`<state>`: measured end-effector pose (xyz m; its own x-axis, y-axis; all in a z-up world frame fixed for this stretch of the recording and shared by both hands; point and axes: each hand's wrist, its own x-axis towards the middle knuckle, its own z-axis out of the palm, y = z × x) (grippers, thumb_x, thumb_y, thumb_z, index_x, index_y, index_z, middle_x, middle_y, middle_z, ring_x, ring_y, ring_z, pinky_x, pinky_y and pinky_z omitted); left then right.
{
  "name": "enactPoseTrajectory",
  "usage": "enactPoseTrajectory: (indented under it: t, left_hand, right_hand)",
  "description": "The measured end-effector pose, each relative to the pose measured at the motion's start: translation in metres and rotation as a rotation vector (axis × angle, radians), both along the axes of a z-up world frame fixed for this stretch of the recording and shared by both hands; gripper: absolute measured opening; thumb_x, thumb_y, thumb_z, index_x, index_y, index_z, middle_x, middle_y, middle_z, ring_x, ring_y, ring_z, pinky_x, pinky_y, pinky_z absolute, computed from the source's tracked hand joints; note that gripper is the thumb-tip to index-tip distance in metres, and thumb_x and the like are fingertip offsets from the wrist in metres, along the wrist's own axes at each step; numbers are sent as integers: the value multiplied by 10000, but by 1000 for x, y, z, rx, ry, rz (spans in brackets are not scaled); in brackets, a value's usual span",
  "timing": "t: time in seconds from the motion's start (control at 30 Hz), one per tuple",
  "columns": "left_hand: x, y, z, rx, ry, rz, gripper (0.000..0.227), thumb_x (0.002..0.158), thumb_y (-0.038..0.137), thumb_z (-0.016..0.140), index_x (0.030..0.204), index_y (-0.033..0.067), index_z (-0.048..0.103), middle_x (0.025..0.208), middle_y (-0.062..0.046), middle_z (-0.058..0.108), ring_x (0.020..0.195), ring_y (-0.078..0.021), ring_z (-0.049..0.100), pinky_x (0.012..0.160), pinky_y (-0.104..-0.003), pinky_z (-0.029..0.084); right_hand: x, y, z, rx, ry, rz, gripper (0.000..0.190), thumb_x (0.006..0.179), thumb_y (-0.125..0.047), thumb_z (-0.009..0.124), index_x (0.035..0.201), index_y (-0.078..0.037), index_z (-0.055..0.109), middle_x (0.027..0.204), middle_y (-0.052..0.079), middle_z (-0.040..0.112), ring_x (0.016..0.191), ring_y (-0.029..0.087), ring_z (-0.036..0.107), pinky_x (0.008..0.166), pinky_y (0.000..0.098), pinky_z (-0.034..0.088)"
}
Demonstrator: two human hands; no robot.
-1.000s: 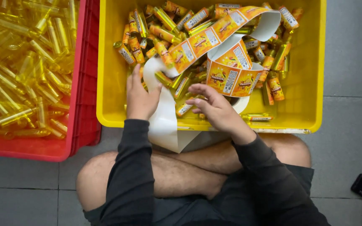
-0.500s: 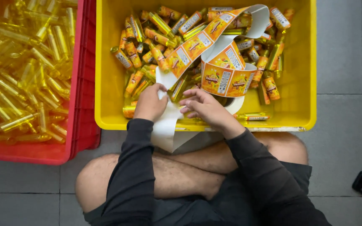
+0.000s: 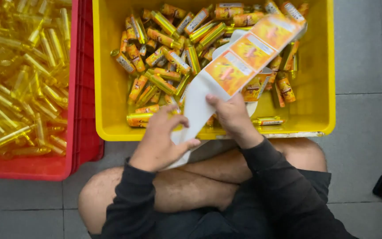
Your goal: The person sits on the floor and applies labels from a roll onto small yellow plastic bottles. They pick up a bottle, wrap the label around it, smooth it down, and then place the labeled bottle into a yellow bin.
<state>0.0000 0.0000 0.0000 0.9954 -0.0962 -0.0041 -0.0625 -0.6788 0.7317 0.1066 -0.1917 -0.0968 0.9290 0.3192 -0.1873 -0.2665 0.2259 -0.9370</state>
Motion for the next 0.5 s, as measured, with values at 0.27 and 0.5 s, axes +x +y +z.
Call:
enactPoseTrajectory:
  t: [0.27,0.5]
  left_hand:
    - [5,10,-10,-384,-18,298,570,780,369,861,1185,93,568,1186,-173,646,1153,-361,634,1019,-485,460]
    - [13,-5,-34,-665,-9,416,478,883,72,774,1310,54,560,797,-28,506,717,-130,597,719,-270,553]
  right_hand:
    - [-18,-19,38,-194,-318,437,387,829,-25,800,1200,1,693,1198,191,728,1103,216,633,956,471,561]
    - [-20,-4,24,-283,-433,10,759,736,-220,950,1258,-42,429,1128,92,495,980,200,551,780,272,485]
